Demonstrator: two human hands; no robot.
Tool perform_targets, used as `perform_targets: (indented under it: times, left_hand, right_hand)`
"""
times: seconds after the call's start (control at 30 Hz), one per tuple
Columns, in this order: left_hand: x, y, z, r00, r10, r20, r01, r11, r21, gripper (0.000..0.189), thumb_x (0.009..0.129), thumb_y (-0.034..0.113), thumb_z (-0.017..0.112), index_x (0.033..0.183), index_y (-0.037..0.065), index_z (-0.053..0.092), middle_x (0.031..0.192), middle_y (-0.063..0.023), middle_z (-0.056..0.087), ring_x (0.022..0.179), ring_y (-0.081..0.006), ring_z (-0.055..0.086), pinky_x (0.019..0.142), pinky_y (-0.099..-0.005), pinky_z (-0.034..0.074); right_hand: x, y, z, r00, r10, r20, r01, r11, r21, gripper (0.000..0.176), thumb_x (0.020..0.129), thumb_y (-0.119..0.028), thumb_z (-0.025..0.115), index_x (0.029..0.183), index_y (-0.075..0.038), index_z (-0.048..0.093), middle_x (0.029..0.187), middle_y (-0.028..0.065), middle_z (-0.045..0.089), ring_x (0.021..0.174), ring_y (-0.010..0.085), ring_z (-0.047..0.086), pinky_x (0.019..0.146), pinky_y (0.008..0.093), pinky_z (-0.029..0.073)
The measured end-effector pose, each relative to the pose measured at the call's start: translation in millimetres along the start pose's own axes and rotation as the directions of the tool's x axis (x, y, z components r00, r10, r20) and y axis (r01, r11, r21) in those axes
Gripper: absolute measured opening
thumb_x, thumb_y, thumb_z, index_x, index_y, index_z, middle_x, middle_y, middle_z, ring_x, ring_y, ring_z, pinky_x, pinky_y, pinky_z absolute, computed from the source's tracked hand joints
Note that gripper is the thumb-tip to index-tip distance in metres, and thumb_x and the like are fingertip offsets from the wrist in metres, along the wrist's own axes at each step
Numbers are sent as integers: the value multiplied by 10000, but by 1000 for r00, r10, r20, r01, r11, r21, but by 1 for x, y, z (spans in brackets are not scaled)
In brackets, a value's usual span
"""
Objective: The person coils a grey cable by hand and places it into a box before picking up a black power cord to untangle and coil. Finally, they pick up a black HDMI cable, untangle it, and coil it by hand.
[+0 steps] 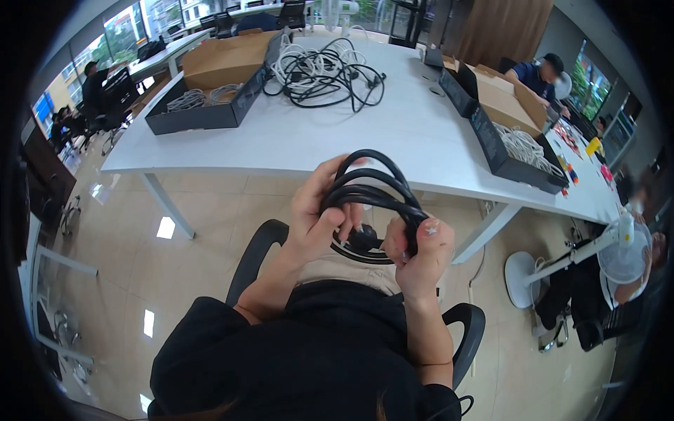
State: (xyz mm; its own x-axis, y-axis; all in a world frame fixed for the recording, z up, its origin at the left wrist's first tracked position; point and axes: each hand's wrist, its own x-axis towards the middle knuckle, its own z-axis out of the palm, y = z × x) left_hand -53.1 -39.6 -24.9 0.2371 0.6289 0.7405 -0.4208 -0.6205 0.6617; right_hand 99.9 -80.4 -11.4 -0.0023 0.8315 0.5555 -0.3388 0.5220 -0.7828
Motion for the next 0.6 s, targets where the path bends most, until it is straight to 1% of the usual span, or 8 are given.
perform_targets:
  times: [0.03,0.13,0.17,0.27,0.37,0.47,0.5,0.6]
  left_hand:
    - [1,2,2,995,-54,-82,53,998,-16,616,871,380,542,1239,-81,365,616,-69,536,417,-75,469,433,-188,420]
    - [-3,-11,-17,997,-41,-61,25,971,-237,350,908,150,481,1196,-43,435,584,-49,535,409,-80,484,447,-203,429]
    - [-4,-11,-24,995,-93,-48,75,952,-297,322,925,166,453,1167,-46,443,518,-29,483,383,-78,466,446,-205,447]
    - [-12,-15,-43,981,-193,28,182,850,-494,404,942,345,407,1085,-29,463,460,32,386,328,-37,389,391,-197,418]
    - [-22,-18,-52,977,-213,11,182,805,-565,434,919,445,388,925,18,467,403,71,324,276,-22,316,316,-188,341]
    - [-35,-15,-58,965,-261,-28,182,739,-648,428,916,447,390,902,25,459,398,70,325,271,-19,306,306,-179,311]
    - [-40,-15,-58,964,-265,-23,173,689,-704,422,917,454,379,898,38,447,393,60,336,263,-24,304,290,-171,277]
    - [-59,-30,-58,943,-326,65,169,300,-939,430,914,474,365,899,50,431,379,46,339,252,-38,309,278,-167,260]
  right_hand:
    - [2,4,1,1000,12,15,-12,1000,23,599,909,-477,413,525,-18,404,430,21,354,346,81,301,344,232,214]
    - [13,7,7,977,94,192,-97,995,4,593,905,-464,436,520,-14,411,430,30,376,343,83,307,341,235,229]
    - [16,13,9,962,114,249,-134,989,65,578,909,-444,443,527,-11,424,425,42,392,339,87,321,338,235,232]
    - [23,19,30,848,264,460,-313,949,33,637,867,-610,353,527,-71,357,378,0,279,306,97,254,322,249,234]
    - [30,18,53,806,362,469,-431,901,46,621,886,-584,334,523,-80,330,374,-6,262,293,95,235,317,245,224]
    - [39,26,61,753,393,528,-500,863,72,609,896,-563,331,519,-85,326,371,-7,255,290,92,222,319,249,230]
    - [40,35,59,704,358,614,-540,831,135,588,911,-530,325,516,-94,316,369,-9,250,290,91,212,318,254,240]
    - [42,48,62,580,341,739,-694,683,229,572,922,-502,321,514,-101,306,369,-12,247,292,90,216,315,257,246]
